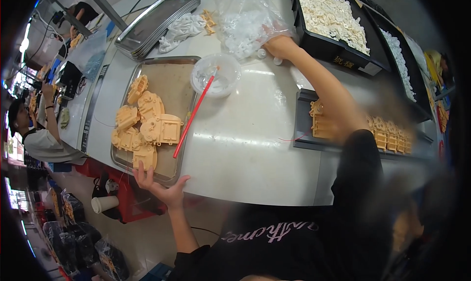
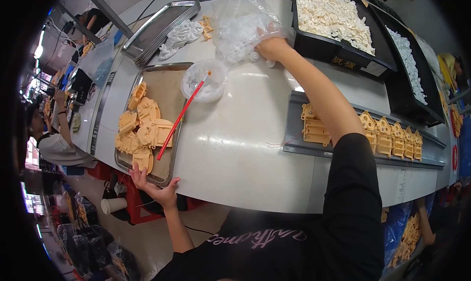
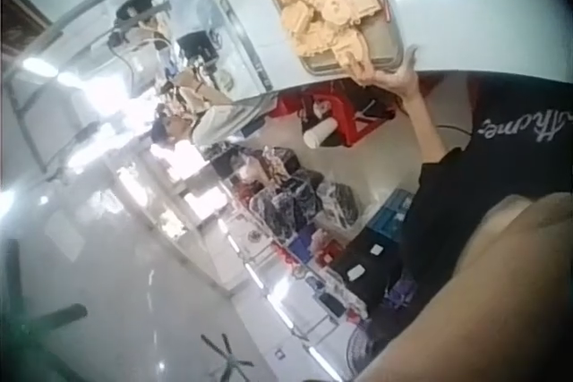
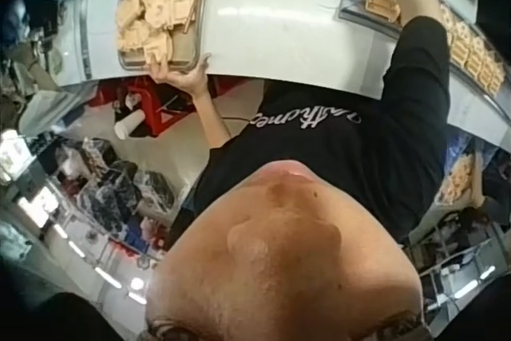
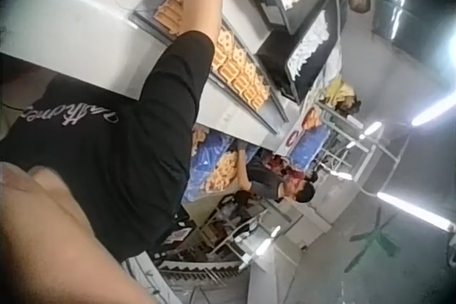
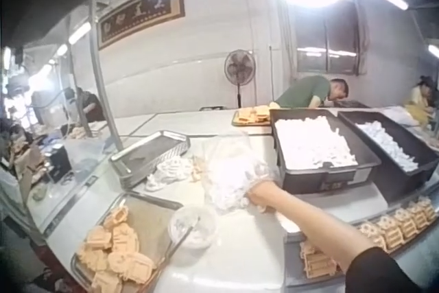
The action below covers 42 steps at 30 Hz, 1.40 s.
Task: Assembling small plastic toy components by inserting white plastic parts and threading wires into tan-colored bases.
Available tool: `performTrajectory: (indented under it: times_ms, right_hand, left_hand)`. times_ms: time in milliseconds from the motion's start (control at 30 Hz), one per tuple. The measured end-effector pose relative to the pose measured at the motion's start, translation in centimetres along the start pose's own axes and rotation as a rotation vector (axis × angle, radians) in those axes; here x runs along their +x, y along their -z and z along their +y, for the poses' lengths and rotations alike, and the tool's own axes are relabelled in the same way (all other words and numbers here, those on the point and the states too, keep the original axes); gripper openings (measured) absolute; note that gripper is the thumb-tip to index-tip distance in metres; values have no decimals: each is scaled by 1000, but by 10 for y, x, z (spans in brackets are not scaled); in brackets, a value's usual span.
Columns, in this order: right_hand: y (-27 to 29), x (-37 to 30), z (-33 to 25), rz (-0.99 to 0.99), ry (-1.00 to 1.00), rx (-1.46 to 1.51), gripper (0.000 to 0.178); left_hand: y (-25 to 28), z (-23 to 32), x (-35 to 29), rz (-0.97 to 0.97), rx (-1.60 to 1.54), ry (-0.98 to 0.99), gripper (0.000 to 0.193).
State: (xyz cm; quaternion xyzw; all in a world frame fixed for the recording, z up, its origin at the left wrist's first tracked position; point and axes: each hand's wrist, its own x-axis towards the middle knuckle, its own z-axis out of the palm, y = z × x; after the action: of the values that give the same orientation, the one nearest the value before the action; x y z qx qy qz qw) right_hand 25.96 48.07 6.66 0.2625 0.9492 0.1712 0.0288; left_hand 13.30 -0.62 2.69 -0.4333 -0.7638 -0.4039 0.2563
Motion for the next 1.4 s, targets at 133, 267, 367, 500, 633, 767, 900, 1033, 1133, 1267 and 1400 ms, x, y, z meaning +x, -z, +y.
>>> performTrajectory:
  times_ms: [133, 267, 367, 500, 633, 767, 900, 1033, 1133, 1267, 1400]
  right_hand:
    - [-6, -10, 10, -212, 121, 273, 42]
    - [-12, -36, 12, 57, 52, 469, 48]
    - [33, -59, -11, -282, 7, 554, 62]
    - [17, -83, -20, 74, 47, 399, 67]
    - [7, -77, -14, 175, 71, 296, 56]
    - [3, -64, 0, 183, 144, 320, 43]
    - [9, -57, 1, 140, 119, 346, 31]
    - [25, -62, 3, 122, 110, 409, 29]
    - [40, -78, 1, 161, 92, 462, 28]
    - [95, -124, -18, 165, 146, 592, 27]
    - [139, -176, -60, 187, 361, 595, 23]
  left_hand:
    - [-1, -6, -1, -3, -5, -4, 97]
    - [-6, -5, 2, 15, -20, -18, 94]
    - [-1, -8, -1, 31, -3, -28, 86]
    - [-1, 1, -10, 110, -59, -107, 64]
    - [-9, 48, -16, 256, -306, -358, 38]
    - [-12, 107, -15, 12, -563, -293, 25]
    - [-34, 153, 15, -411, -1012, -6, 16]
    - [-63, 169, 49, -755, -1331, 534, 23]
    - [-95, 172, 67, -865, -1693, 893, 34]
    - [-111, 183, 89, -957, -2035, 1389, 58]
    - [-112, 186, 90, -1038, -2238, 1506, 63]
